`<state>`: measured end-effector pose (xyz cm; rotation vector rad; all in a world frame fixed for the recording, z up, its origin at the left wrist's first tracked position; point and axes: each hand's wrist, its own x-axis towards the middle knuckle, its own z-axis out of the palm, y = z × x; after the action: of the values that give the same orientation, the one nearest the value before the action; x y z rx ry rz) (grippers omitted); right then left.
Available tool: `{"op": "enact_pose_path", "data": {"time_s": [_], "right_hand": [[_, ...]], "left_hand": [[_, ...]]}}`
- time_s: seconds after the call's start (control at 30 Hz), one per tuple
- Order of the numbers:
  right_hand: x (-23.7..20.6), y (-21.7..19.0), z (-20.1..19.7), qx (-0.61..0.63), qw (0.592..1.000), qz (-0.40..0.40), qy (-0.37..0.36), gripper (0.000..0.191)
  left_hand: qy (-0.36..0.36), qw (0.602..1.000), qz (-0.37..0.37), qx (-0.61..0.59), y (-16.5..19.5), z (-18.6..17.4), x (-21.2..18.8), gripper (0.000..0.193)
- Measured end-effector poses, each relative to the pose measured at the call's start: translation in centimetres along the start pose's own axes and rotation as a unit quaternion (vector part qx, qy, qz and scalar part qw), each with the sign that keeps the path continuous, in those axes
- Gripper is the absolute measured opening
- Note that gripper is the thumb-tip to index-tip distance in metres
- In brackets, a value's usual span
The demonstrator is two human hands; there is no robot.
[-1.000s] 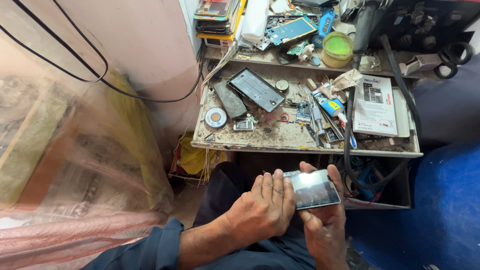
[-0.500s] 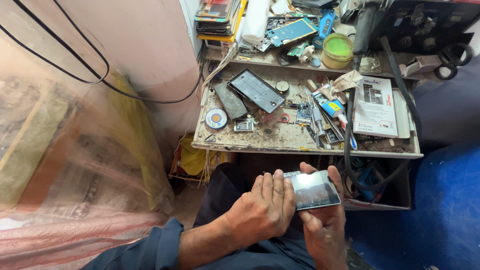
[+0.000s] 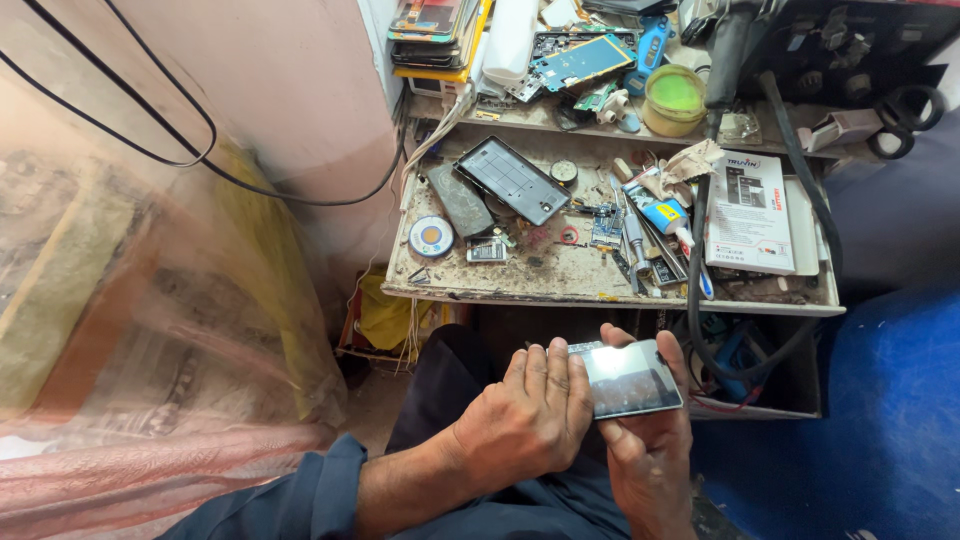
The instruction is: The person uses a multimeter to test a phone component and then reassembles the device by placing a small part into the phone frame and pressing it into place by hand.
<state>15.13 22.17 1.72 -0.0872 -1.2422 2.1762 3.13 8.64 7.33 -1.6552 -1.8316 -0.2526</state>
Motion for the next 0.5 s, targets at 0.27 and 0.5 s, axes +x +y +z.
{"op": "enact_pose_path", "data": {"time_s": [0.27,0.5], "right_hand": [[-0.01,0.02,-0.14,-0.004,1.000,-0.009,-0.008,0.097],[-0.09,-0.09,0.05,-0.011,1.000,-0.005,0.001,0.096]], "left_hand": [[0.005,1.000,-0.001,0.004,0.09,0.06,0.04,0.034],[0.005,1.000,0.000,0.005,0.14,0.02,0.00,0.034]]}}
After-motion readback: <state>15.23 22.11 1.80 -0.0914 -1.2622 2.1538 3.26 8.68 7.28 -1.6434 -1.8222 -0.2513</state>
